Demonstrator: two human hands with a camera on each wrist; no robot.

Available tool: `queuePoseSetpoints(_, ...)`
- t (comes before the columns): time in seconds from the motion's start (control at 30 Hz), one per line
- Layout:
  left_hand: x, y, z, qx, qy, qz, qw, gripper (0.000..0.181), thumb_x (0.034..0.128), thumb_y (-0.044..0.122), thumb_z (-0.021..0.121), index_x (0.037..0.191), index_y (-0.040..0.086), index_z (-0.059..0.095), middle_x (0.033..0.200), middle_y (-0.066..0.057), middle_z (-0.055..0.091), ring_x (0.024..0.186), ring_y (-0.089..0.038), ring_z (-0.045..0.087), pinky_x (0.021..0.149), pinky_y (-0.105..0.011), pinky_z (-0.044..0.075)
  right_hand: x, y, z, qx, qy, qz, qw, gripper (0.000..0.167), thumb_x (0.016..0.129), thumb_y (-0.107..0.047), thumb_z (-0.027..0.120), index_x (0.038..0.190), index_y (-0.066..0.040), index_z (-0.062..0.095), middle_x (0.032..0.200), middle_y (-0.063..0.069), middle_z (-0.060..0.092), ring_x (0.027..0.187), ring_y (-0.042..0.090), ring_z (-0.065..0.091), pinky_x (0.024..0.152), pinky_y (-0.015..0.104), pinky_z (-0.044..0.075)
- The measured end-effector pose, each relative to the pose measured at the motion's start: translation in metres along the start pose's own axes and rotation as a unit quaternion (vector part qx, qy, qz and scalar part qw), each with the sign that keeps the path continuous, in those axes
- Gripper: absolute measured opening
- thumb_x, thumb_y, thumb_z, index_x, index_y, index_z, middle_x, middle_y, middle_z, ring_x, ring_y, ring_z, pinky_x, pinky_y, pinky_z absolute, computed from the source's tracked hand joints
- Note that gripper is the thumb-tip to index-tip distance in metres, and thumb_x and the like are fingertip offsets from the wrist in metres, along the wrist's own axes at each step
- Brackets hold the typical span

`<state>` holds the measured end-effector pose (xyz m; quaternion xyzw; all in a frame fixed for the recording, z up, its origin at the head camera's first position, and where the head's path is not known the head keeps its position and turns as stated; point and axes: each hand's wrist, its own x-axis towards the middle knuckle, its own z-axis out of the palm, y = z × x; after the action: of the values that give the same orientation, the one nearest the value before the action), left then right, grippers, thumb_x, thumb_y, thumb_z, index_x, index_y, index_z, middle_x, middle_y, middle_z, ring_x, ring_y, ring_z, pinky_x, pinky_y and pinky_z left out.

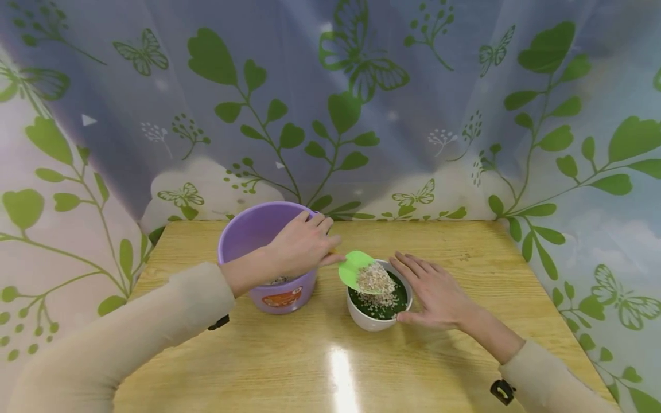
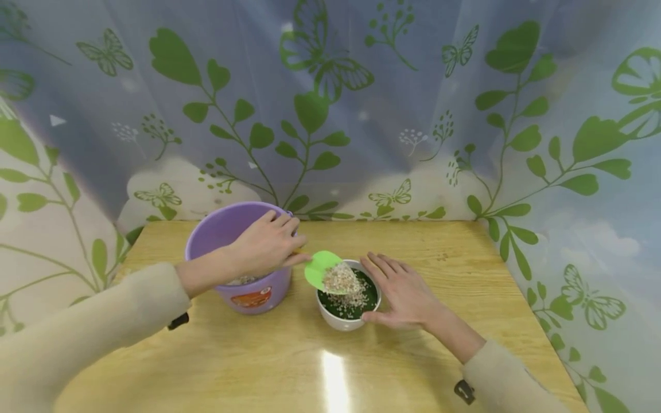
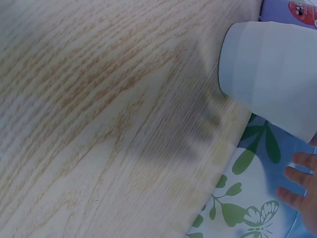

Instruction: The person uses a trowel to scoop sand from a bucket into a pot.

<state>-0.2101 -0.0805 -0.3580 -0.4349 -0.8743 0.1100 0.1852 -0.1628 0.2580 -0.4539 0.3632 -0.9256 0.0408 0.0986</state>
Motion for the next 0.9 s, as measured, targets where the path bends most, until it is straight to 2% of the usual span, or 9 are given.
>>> queuePoseSetpoints(0.37, 0.010, 0.010, 0.004, 0.005, -0.015, 0.011, 0.9998, 0.044, 0.1063, 0.060, 0.049, 0.109, 0.024, 0.073, 0.112, -0.007, 0.073, 0.105, -0.024, 0.070, 0.096, -0.044, 0.056, 0.000, 0.004, -0.001, -0.016, -0.013, 0.001, 0.9998, 0.116, 0.085, -0.086, 0.057, 0.163, -0.004, 0.033, 0.166, 0.022, 0.042, 0.148, 0.044, 0.049, 0.114, 0.062, 0.046)
queuePoseSetpoints(0.6, 0.016, 0.016, 0.008, 0.019, -0.027, 0.015, 0.9993, 0.045, 0.1070, 0.060, 0.047, 0.114, 0.025, 0.073, 0.118, -0.007, 0.072, 0.113, -0.024, 0.069, 0.104, -0.045, 0.054, -0.001, 0.003, 0.000, -0.014, -0.021, 0.011, 0.9996, 0.116, 0.083, -0.083, 0.062, 0.163, -0.004, 0.033, 0.167, 0.020, 0.041, 0.149, 0.043, 0.048, 0.113, 0.062, 0.047)
queuePoseSetpoints(0.73, 0.020, 0.019, 0.009, 0.021, -0.044, 0.017, 0.9986, 0.046, 0.1076, 0.060, 0.045, 0.117, 0.025, 0.073, 0.124, -0.008, 0.071, 0.119, -0.026, 0.067, 0.108, -0.046, 0.052, -0.003, 0.004, 0.003, -0.019, -0.017, 0.012, 0.9996, 0.117, 0.082, -0.084, 0.062, 0.163, -0.004, 0.034, 0.166, 0.020, 0.043, 0.148, 0.043, 0.049, 0.112, 0.061, 0.048)
queuePoseSetpoints(0.9, 0.026, 0.022, 0.009, 0.028, -0.068, 0.020, 0.9971, 0.049, 0.1081, 0.062, 0.042, 0.122, 0.025, 0.072, 0.126, -0.008, 0.071, 0.117, -0.024, 0.067, 0.104, -0.044, 0.052, -0.003, 0.004, 0.004, -0.016, -0.022, 0.019, 0.9994, 0.118, 0.081, -0.084, 0.064, 0.164, -0.005, 0.032, 0.167, 0.020, 0.042, 0.149, 0.043, 0.048, 0.113, 0.061, 0.047)
